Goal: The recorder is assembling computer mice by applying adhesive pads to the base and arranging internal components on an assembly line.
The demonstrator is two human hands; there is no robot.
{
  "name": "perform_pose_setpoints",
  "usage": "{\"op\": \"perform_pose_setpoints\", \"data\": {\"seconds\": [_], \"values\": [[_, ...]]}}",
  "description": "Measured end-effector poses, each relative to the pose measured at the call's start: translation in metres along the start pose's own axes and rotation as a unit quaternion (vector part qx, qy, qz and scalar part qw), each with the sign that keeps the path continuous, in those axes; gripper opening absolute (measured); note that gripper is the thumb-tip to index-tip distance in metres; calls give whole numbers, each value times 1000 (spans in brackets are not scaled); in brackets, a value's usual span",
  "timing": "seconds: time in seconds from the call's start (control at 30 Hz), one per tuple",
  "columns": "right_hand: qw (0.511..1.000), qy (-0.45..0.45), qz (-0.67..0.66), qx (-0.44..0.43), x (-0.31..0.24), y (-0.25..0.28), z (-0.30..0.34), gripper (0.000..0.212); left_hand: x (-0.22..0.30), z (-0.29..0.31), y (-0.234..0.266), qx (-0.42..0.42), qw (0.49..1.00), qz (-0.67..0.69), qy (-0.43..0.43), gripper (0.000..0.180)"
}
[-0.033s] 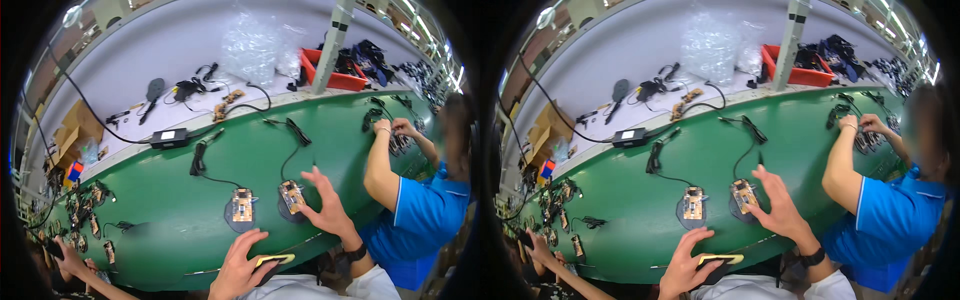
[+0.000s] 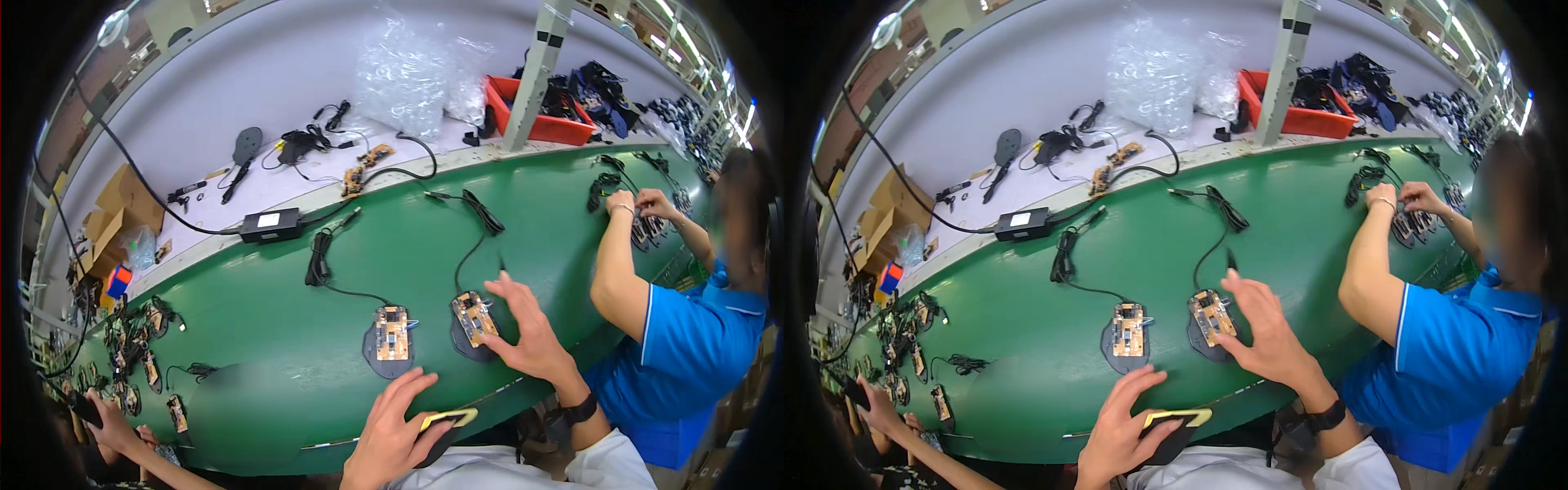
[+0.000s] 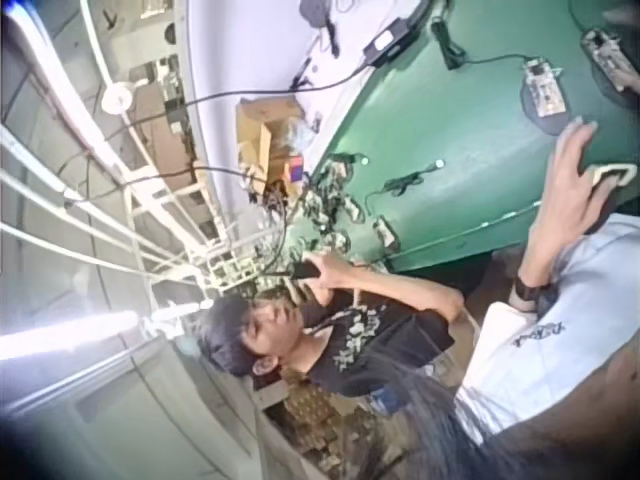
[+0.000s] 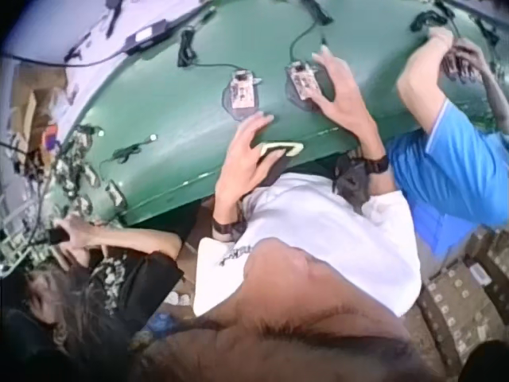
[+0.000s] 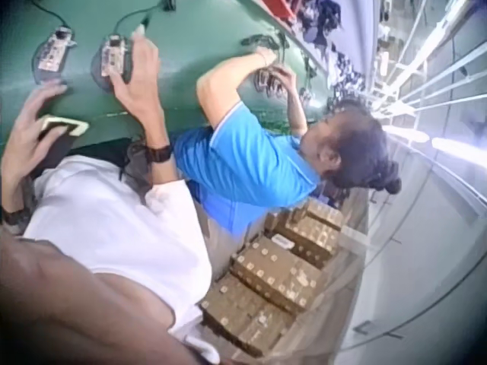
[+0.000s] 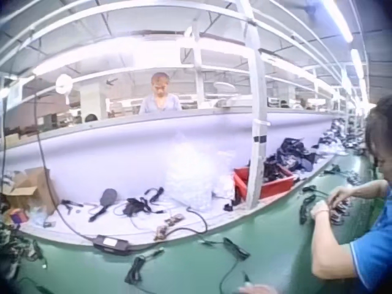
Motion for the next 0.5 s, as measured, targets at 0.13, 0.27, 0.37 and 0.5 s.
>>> {"op": "perform_pose_setpoints", "data": {"seconds": [0.13,0.27,0.37,0.5], "values": [[995,18,87,-55,-5,-13,2,91,-16,-3,-1,26,992,-124,25,27],[994,22,83,-68,-26,-30,4,88,-13,-3,7,35,991,-127,26,27],[995,24,63,-71,-34,-27,3,80,-4,-7,-4,-9,999,-49,-10,26],[997,-32,-30,56,-29,4,-8,42,3,-13,-24,-47,998,-31,-39,25]]}}
Point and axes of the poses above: each hand's wrist, its own z-axis away from the middle knuckle, its own y-axis out of the back of the hand, x = y × z, the point moved 7 cm from there along -z, towards the middle knuckle, and after that the axes turned 3 degrees about z, right-handed, at the moved point
